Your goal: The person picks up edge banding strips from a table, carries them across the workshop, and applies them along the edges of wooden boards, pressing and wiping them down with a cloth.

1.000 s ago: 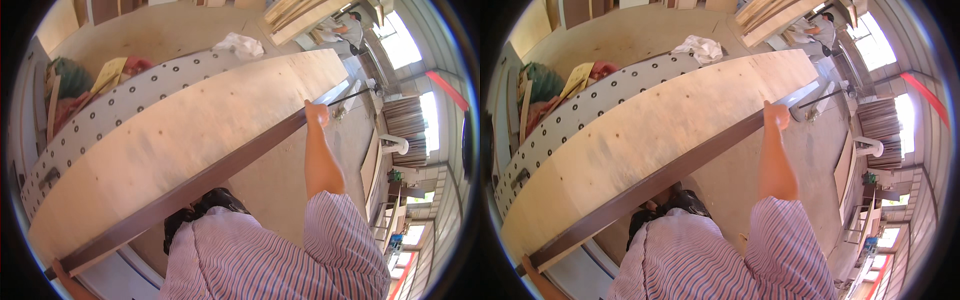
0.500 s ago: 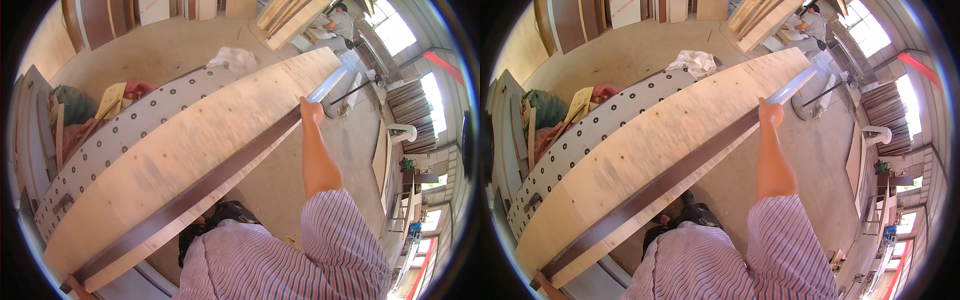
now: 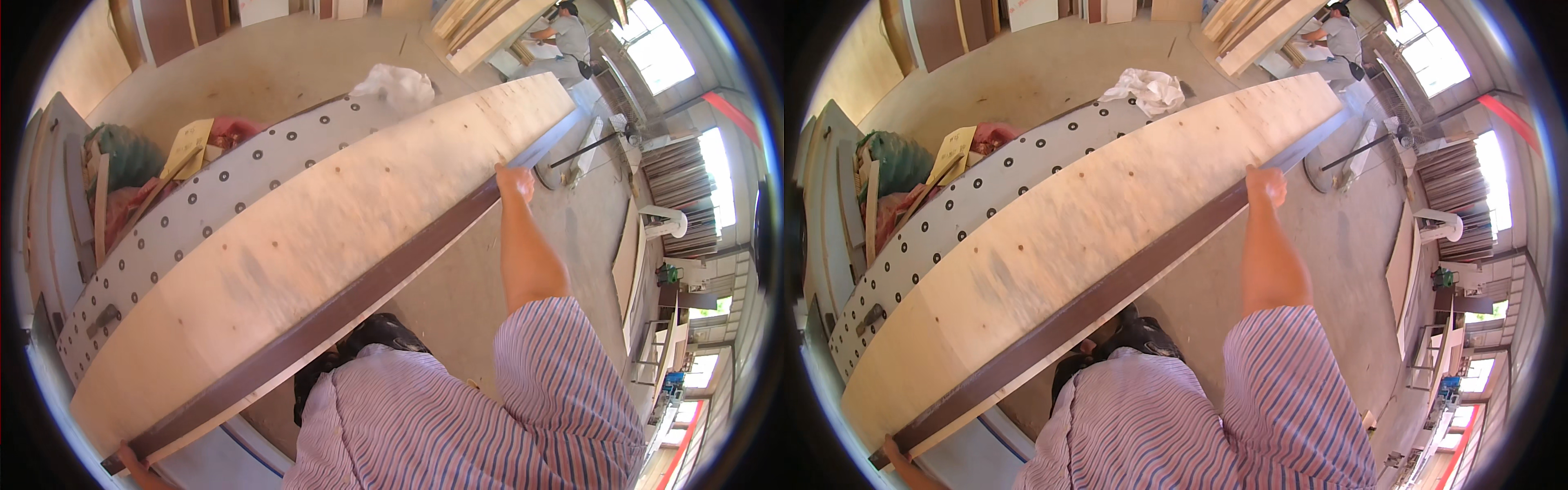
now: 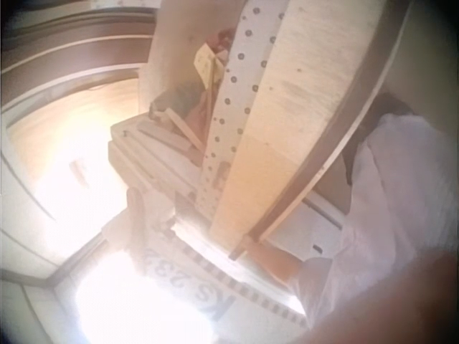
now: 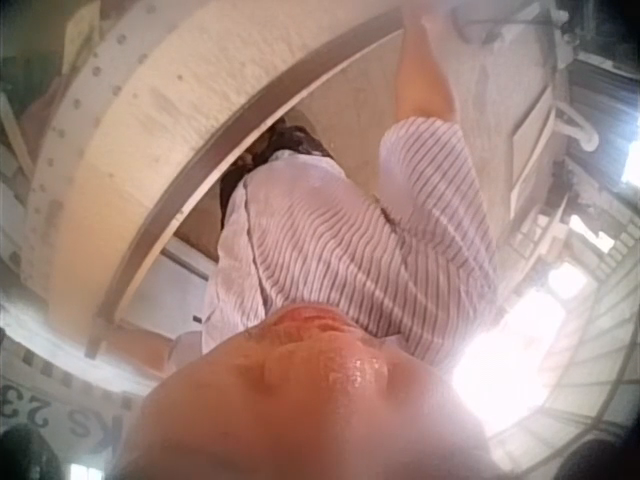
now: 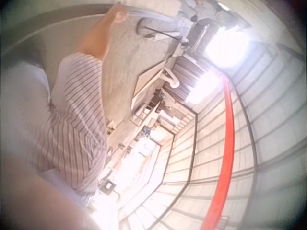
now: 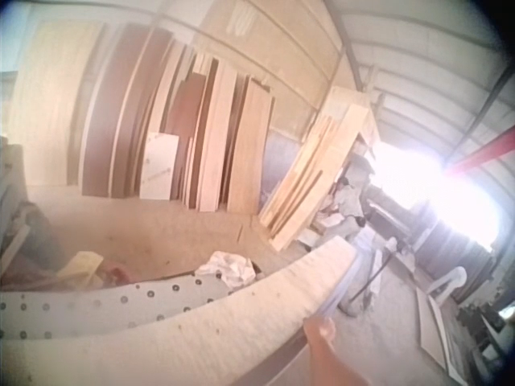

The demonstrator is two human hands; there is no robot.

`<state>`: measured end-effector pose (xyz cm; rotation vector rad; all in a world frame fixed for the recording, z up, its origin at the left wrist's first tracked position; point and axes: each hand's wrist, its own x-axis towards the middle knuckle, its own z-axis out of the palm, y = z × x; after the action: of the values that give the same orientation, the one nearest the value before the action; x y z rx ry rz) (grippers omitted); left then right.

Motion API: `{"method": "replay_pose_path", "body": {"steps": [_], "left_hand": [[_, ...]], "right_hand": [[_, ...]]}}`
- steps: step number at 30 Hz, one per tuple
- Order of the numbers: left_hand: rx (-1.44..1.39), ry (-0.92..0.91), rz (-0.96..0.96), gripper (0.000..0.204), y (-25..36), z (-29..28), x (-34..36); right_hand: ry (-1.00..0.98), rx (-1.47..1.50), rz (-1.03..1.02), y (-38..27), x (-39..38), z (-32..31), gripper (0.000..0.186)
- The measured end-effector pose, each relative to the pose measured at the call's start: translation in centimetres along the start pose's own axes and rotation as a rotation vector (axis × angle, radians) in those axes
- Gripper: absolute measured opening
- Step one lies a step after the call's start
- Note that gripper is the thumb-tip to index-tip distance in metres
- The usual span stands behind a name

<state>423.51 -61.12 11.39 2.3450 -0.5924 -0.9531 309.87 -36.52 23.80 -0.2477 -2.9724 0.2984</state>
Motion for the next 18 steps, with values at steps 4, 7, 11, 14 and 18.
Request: {"method": "replay_pose_path", "body": {"steps": [4, 7, 11, 14, 18], "left_hand": [[0.005, 0.003, 0.001, 0.055, -0.7, -0.4, -0.4], [0.016, 0.005, 0.015, 0.055, -1.1, -1.4, -0.8], [0.046, -0.11, -0.079, 0.054, -0.4, -2.4, -2.2], [0.038, -0.06, -0.096, 0.055, 0.2, -1.1, -3.7], [0.3, 0.14, -0.113, 0.055, 1.6, 3.4, -5.5]], "right_hand": [[-0.038, -0.029, -0.024, 0.2, -0.1, 0.1, 0.054], [-0.079, -0.073, -0.058, 0.5, 0.9, 0.5, 0.054], [-0.191, -0.073, -0.015, 0.9, 2.4, 1.0, 0.053], [-0.2, -0.121, -0.019, 1.5, 3.5, 2.2, 0.052], [-0.183, -0.156, -0.114, 2.6, 4.6, 1.6, 0.053]]}}
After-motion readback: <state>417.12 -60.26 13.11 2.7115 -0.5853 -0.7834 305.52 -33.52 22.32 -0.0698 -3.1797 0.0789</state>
